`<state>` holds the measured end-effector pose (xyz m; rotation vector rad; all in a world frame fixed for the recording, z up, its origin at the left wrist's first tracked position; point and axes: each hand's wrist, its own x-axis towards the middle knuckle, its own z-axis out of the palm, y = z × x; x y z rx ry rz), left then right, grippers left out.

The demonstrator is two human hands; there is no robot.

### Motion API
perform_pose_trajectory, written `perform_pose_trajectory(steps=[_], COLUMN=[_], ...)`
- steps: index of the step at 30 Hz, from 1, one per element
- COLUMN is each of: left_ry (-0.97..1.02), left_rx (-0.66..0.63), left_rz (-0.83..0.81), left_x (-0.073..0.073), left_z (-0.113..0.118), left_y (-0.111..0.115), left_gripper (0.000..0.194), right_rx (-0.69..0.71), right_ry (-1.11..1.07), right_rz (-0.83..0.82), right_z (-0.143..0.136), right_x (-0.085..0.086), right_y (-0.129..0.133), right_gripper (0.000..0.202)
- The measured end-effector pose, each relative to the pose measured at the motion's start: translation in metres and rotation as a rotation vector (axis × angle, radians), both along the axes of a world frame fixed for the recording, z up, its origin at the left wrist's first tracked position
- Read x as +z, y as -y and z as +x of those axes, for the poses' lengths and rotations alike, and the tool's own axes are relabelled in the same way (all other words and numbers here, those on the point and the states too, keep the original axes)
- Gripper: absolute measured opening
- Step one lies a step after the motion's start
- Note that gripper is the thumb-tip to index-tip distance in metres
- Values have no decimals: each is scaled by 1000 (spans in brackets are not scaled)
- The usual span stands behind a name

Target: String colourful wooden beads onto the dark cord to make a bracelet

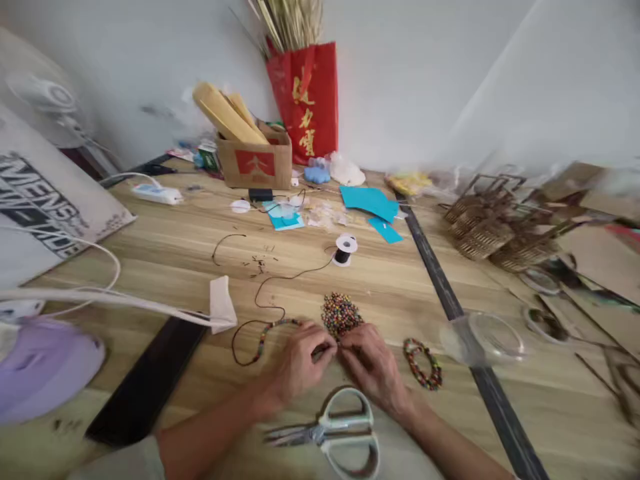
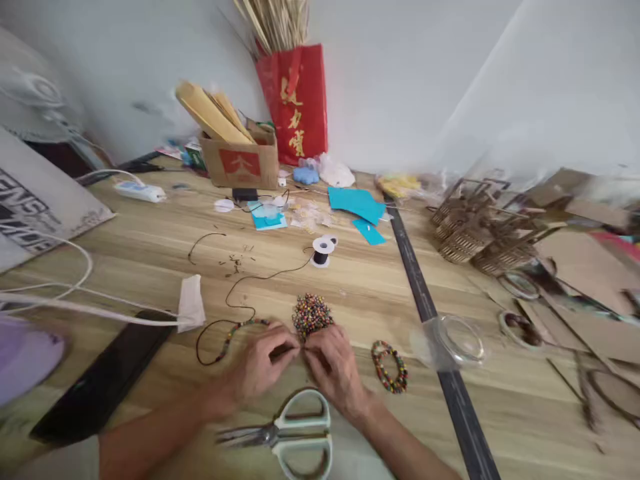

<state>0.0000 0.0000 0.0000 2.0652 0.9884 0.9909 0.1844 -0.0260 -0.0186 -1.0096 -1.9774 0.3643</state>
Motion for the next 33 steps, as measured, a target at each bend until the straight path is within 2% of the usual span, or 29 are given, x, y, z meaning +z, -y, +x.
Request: perform_pose_trajectory(steps=[14, 33], left_ry=[37, 37], left_rx=[13, 17], left_rz=[30, 36], left_x=[-9, -7], left_z=[2, 1], left_y=[-2, -2], left_gripper=[15, 15], right_rx=[36, 50], right_ry=[1, -26], right_rz=[3, -3], right_z=[-2, -2], right_x=[8, 7], right_y=[-3, -3], right_gripper=[13, 15])
